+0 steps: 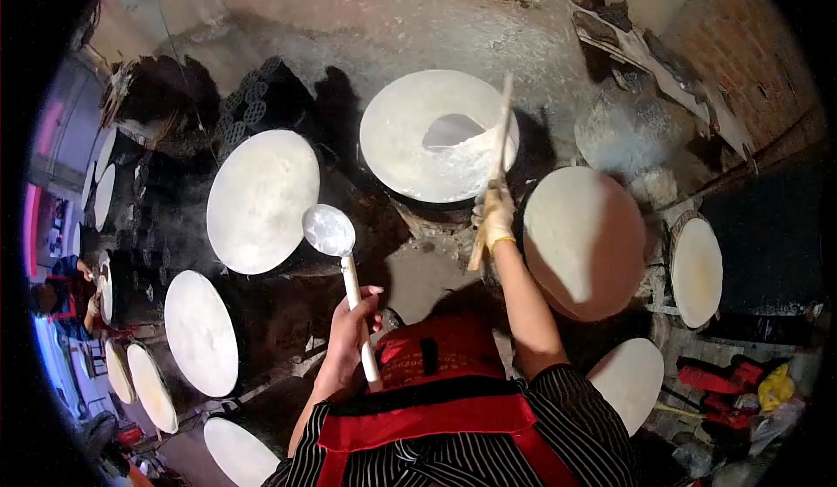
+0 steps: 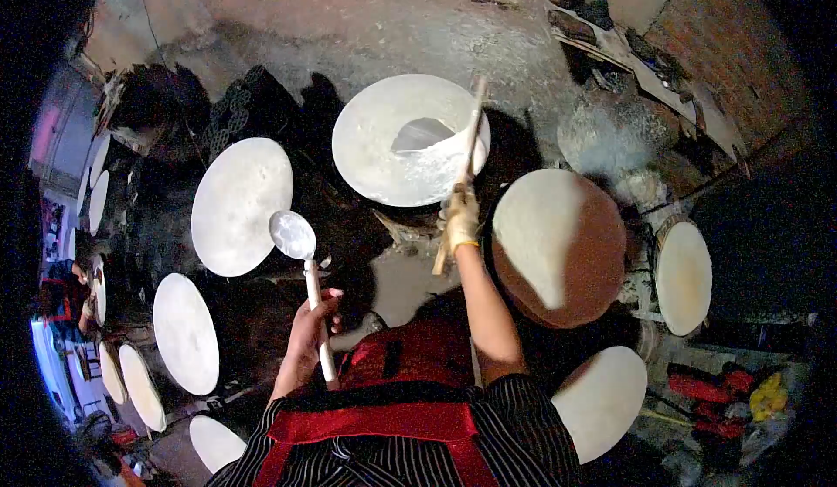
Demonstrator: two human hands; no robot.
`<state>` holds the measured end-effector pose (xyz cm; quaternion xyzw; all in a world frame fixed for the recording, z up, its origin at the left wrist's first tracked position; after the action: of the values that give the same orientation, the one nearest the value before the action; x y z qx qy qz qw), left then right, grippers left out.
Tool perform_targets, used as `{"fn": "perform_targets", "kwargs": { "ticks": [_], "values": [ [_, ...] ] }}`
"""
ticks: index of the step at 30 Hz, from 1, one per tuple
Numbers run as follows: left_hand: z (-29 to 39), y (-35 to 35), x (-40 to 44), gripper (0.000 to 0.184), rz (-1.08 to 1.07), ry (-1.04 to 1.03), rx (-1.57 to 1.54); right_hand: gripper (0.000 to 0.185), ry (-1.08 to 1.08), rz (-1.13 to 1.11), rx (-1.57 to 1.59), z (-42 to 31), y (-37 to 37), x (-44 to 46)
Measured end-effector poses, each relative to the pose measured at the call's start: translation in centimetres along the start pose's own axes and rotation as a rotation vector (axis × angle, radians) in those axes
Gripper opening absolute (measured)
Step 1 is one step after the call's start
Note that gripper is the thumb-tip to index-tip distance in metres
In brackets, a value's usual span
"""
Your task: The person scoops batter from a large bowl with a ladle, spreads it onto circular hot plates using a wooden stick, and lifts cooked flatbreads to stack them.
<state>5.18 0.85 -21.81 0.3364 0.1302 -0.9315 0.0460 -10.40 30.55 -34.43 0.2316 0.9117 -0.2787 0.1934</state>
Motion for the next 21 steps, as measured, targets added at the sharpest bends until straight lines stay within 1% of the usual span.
{"fn": "perform_targets", "kwargs": {
  "ticks": [1, 2, 4, 6, 7, 9, 10, 11, 13, 14, 15, 16, 18, 19, 20, 21],
  "values": [
    [0.8, 0.0, -0.1, 0.016, 0.006, 0.010, 0.021, 0.019, -0.146, 0.128, -0.253, -0.1, -0.6, -0.9],
    [1.2, 0.1, -0.2, 0.016, 0.013, 0.020, 0.037, 0.019, -0.121, 0.087, -0.439, 0.2, -0.4, -0.8],
    [1.5, 0.9, -0.1, 0.017, -0.002, -0.014, 0.042, 0.026, -0.072, -0.039, 0.336, 3.6, 1.5, 0.6],
    [2.2, 1.4, -0.3, 0.018, 0.019, -0.011, 0.072, 0.035, 0.299, -0.025, 0.650, 3.1, 2.5, -2.4],
    [2.4, 1.6, -0.2, 0.016, 0.005, -0.026, 0.095, 0.035, 0.347, 0.047, 0.386, 3.8, 1.9, -3.2],
    [2.2, 2.0, 0.0, 0.015, -0.011, 0.000, 0.067, 0.033, 0.587, 0.143, -0.076, 4.0, -1.1, -4.5],
    [2.1, 2.1, 0.1, 0.014, -0.020, 0.014, 0.053, 0.030, 0.614, 0.199, -0.346, 3.5, -2.8, -3.7],
    [1.9, 2.2, 0.3, 0.014, -0.032, 0.018, 0.032, 0.027, 0.633, 0.254, -0.617, 2.8, -4.3, -2.4],
    [1.5, 2.3, 0.8, 0.014, -0.060, 0.020, -0.014, 0.022, 0.432, 0.169, -0.764, 2.9, -5.1, 0.6],
    [1.4, 2.4, 1.0, 0.013, -0.076, 0.020, -0.030, 0.020, 0.223, 0.032, -0.632, 3.8, -4.5, 1.8],
    [1.3, 2.5, 1.0, 0.013, -0.092, 0.021, -0.045, 0.017, 0.115, -0.090, -0.376, 1.3, -5.2, -1.4],
    [1.2, 2.6, 1.2, 0.013, -0.109, 0.023, -0.062, 0.021, 0.108, 0.019, -0.419, 0.2, -3.8, -2.8],
    [0.8, 3.0, 1.6, 0.013, -0.136, 0.022, -0.074, 0.024, 0.192, 0.168, 0.682, 3.4, 1.1, -0.7],
    [0.7, 3.2, 1.7, 0.012, -0.149, 0.024, -0.079, 0.027, 0.130, -0.129, 0.697, 3.3, 0.2, -4.1],
    [0.5, 3.3, 2.0, 0.012, -0.168, 0.031, -0.089, 0.027, 0.184, 0.074, 0.683, 4.2, -0.3, -4.7],
    [0.4, 3.3, 2.2, 0.012, -0.185, 0.040, -0.097, 0.027, 0.097, -0.003, 0.691, 5.2, -2.2, -4.3]
  ]
}}
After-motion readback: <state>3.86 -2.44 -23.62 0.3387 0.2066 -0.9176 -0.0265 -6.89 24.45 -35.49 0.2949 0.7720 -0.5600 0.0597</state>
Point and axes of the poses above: each hand's wrist, its own x-axis towards the middle knuckle, its own y-axis out of the back of the hand, z = x × y, the point moved 8 cm from there along x, towards the middle knuckle, and after that the axes turned 3 degrees about -y, right-handed, at the moved point
